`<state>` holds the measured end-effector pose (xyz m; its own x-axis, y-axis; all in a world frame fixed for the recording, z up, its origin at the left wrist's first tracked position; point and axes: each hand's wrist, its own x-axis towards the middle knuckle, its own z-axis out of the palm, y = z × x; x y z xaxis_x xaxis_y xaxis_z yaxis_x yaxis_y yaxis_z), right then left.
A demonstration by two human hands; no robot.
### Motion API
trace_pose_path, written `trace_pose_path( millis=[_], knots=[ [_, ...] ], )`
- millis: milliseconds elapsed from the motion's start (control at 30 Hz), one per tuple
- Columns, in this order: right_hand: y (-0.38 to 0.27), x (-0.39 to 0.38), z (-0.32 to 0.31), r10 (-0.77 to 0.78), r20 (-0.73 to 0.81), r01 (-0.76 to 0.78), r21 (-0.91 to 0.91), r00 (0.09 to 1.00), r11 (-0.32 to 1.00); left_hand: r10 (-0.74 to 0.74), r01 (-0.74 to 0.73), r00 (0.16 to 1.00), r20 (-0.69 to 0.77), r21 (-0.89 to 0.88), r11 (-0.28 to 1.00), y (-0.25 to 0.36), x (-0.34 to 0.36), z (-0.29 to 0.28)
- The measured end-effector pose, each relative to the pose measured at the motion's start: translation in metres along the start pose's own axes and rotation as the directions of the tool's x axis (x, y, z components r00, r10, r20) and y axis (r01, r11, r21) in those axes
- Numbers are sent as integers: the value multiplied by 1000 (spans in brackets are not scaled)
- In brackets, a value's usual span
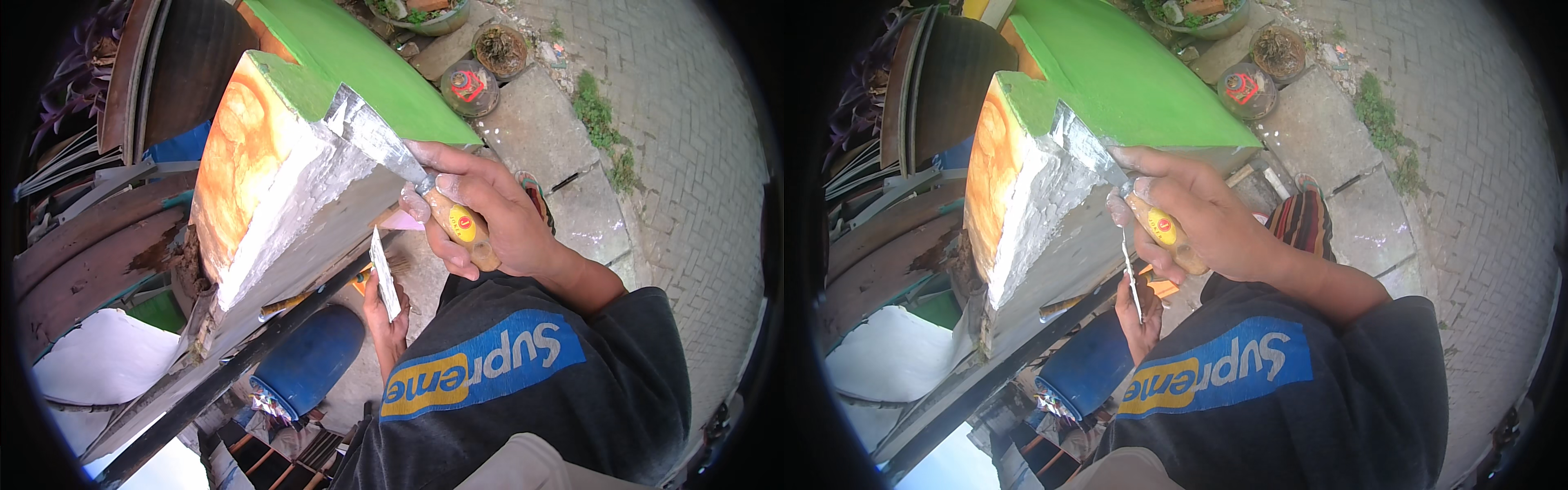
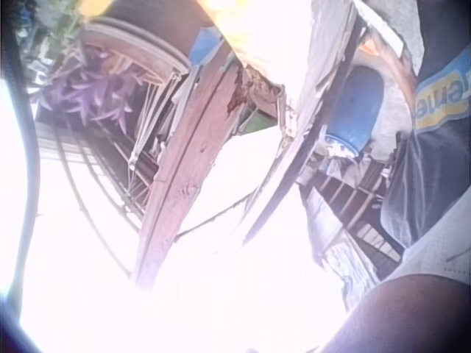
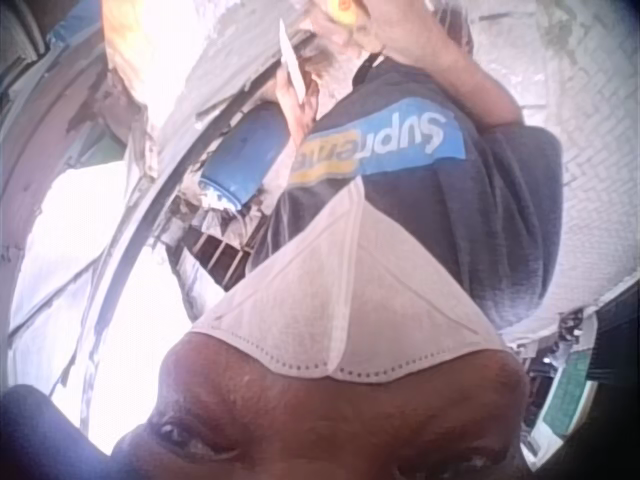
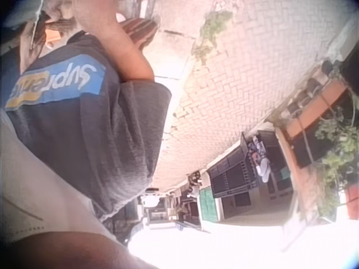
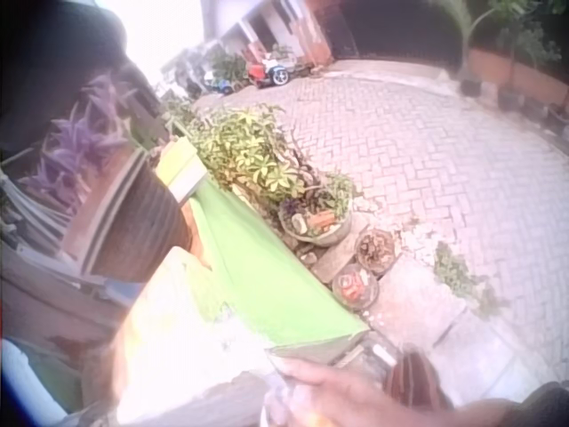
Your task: The person uses a trowel and a putty knife to scoop white plaster from a bucket and apply it to a vertical wall surface. They repeatedly smooth and spread the material along the wall edge, occasionally scraping excess back onto the trowel.
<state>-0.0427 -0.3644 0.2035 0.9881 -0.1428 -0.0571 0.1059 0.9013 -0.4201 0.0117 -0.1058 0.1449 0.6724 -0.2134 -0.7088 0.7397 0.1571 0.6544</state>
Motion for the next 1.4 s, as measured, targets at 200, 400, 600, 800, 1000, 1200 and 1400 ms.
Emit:
trace_pose_path(
  millis=[200, 400, 600, 800, 1000, 1200, 1400],
  knots=[
    [-1, -3, 8, -102, -36, 101, -4, 994, 995, -7, 7, 1000, -21, -1, 1000, -1, 0, 2],
    [17, 7, -4, -56, -90, 56, -8, 994, 998, -1, 1, 1000, -9, -16, 1000, -2, -1, 0],
    [4, 6, -3, -62, 63, 61, 19, 996, 998, -19, 19, 999, -29, 0, 1000, -2, 0, -1],
    [13, 13, -10, -64, -2, 64, 20, 998, 998, -21, 21, 1000, -16, 12, 1000, 0, -1, 8],
    [-9, 7, -25, -122, -52, 120, -35, 991, 992, -18, 18, 999, -38, -11, 1000, 0, 0, 10],
    [18, 0, -47, -131, -199, 93, -189, 971, 978, -1, -6, 993, -122, -51, 999, 1, -3, 25],
    [42, -12, -53, -216, -100, 171, -343, 971, 924, 3, -3, 1000, -8, -18, 1000, 2, 0, 23]
  ],
)
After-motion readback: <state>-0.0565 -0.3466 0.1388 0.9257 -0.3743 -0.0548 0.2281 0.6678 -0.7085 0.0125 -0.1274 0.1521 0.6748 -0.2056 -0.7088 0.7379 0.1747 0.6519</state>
